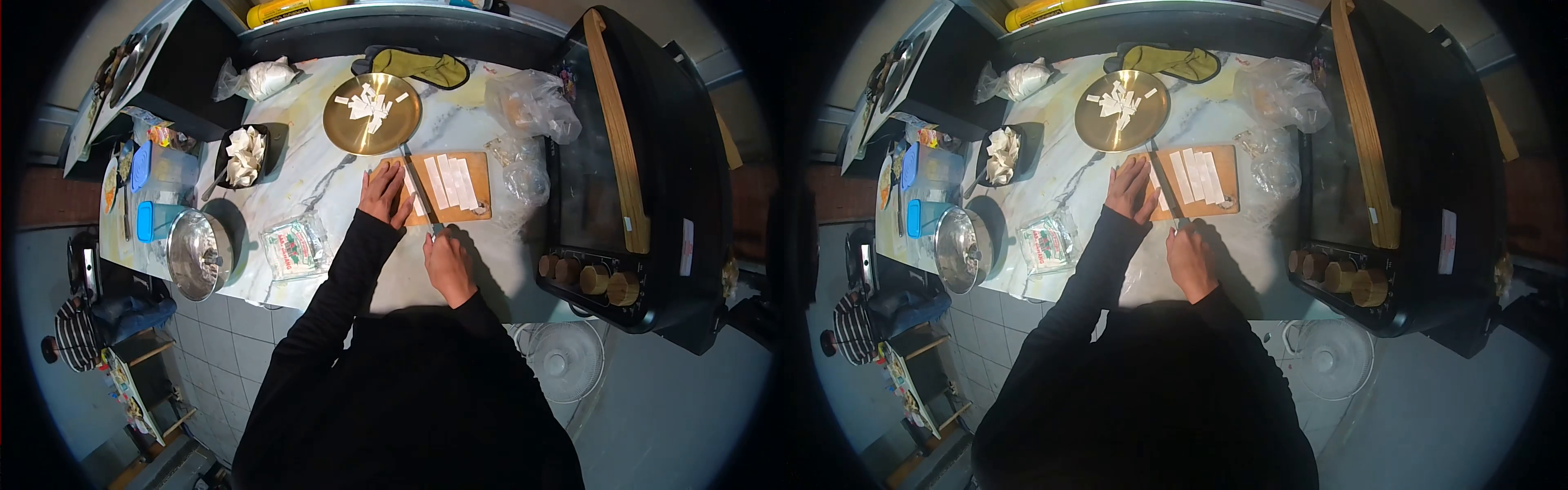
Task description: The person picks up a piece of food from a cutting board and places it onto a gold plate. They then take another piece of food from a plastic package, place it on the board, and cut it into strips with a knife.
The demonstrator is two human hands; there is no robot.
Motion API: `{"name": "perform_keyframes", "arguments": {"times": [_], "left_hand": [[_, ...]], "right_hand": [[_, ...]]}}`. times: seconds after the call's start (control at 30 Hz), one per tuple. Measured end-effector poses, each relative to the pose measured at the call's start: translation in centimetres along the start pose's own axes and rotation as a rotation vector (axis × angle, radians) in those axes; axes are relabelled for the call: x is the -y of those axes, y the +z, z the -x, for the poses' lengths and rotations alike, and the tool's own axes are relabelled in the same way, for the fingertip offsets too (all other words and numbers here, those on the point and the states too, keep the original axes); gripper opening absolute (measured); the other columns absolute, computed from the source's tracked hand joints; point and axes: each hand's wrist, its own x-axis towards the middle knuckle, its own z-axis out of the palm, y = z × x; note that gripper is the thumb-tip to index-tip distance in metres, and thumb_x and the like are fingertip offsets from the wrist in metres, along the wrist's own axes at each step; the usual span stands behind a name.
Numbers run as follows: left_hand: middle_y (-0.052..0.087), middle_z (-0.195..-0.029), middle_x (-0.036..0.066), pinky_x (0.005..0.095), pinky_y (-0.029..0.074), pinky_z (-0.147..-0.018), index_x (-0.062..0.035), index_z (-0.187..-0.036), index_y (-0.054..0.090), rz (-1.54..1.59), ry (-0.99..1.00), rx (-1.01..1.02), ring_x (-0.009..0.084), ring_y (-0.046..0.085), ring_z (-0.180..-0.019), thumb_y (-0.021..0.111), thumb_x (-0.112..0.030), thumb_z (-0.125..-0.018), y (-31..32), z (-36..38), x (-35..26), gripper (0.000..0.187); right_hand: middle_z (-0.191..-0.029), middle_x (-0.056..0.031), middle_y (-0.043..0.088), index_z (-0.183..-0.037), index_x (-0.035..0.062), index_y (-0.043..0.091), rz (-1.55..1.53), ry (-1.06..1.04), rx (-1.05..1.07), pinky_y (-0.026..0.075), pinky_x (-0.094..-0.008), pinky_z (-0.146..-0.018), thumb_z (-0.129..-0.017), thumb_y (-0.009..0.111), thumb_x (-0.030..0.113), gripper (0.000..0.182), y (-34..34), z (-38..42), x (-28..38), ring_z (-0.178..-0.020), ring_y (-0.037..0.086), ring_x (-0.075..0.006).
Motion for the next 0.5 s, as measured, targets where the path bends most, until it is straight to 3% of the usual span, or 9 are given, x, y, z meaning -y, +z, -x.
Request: {"name": "perform_keyframes", "arguments": {"times": [0.17, 0.5], "left_hand": [[0.047, -0.141, 0.015, 0.0534, 0.020, -0.114, -0.0030, -0.137, 0.047, 0.006, 0.003, -0.001, 0.0341, 0.038, -0.135, 0.065, -0.025, -0.086, 0.0, 0.1, 0.1, 0.058], [0.046, -0.141, 0.015, 0.0539, 0.019, -0.114, -0.0035, -0.138, 0.047, 0.001, 0.006, -0.010, 0.0341, 0.039, -0.135, 0.065, -0.025, -0.086, -0.1, -0.1, 0.2, 0.059]], "right_hand": [[-0.079, -0.0258, 0.065, -0.090, -0.0054, 0.054, 0.026, 0.028, 0.045, 0.053, -0.0507, -0.065, -0.097, 0.049, 0.027, 0.034, -1.2, -0.1, 0.8, -0.075, 0.065, -0.0439], [-0.076, -0.0281, 0.064, -0.091, -0.0051, 0.051, 0.003, 0.002, 0.008, 0.051, -0.0531, -0.065, -0.096, 0.050, 0.026, 0.031, -0.3, -1.8, 1.4, -0.073, 0.064, -0.0459]]}}
